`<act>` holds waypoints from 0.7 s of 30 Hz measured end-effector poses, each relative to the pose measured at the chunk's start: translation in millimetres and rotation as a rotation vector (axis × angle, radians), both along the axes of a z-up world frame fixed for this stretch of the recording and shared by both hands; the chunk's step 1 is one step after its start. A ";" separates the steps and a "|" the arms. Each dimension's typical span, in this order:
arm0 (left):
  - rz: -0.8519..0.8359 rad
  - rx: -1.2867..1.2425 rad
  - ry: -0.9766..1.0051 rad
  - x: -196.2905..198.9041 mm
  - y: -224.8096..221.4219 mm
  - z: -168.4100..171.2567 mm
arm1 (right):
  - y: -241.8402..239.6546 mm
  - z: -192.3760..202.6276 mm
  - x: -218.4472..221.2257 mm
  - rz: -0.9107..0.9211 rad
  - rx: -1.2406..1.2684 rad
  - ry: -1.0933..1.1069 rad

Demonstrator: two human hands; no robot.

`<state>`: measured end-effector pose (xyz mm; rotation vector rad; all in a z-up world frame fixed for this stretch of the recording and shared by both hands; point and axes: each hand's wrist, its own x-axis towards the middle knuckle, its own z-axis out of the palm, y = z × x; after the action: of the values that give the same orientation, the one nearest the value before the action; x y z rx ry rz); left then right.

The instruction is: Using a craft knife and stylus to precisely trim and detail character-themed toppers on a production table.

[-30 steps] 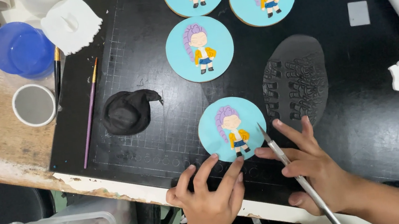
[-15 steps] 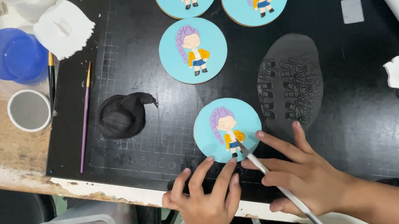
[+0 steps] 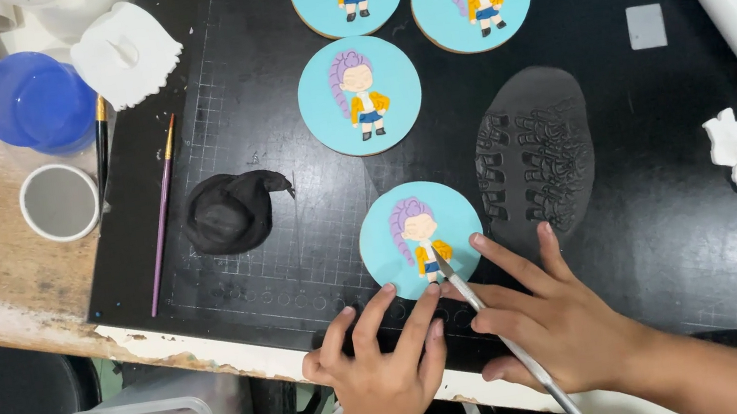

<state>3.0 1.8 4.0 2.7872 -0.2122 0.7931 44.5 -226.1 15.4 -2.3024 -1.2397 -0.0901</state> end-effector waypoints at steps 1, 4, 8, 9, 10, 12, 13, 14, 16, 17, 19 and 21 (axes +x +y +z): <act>-0.001 0.000 0.000 -0.2 0.0 0.0 | 0.0 0.6 0.0 -0.001 0.000 0.000; -0.002 -0.007 0.008 -0.2 0.2 -0.4 | -0.7 1.0 -0.6 0.005 -0.002 0.003; -0.001 -0.006 0.006 -1.1 0.9 -2.1 | -3.1 -1.1 -1.3 -0.037 0.052 0.075; -0.003 0.001 0.009 -1.1 1.0 -2.6 | -3.5 -1.4 -1.0 -0.053 0.078 0.076; -0.002 0.002 0.009 -0.6 1.1 -1.8 | -3.3 -1.8 -1.1 -0.052 0.078 0.076; -0.010 0.003 0.002 0.4 1.0 -0.2 | -3.2 -2.2 -1.9 -0.040 0.064 0.084; -0.011 0.004 0.002 0.3 0.9 -0.1 | -3.3 -2.4 -2.1 -0.041 0.064 0.083; -0.012 -0.003 0.006 0.2 0.8 0.0 | -3.4 -2.5 -2.3 -0.043 0.061 0.089; -0.015 -0.010 0.009 0.1 0.4 -0.1 | -4.0 -2.9 -2.5 -0.046 0.059 0.094; -0.008 -0.012 0.003 -0.1 0.2 -0.1 | -4.5 -3.1 -2.6 -0.049 0.068 0.098; -0.002 -0.014 -0.003 -0.2 0.4 0.0 | -4.7 -3.3 -2.5 -0.052 0.077 0.101; -0.017 -0.017 -0.007 0.1 1.0 0.4 | -4.5 -3.1 -2.2 -0.057 0.074 0.117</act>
<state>3.1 2.8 4.4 2.7633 -0.2289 0.7969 42.3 -230.6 12.3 -2.2465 -1.0945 -0.0210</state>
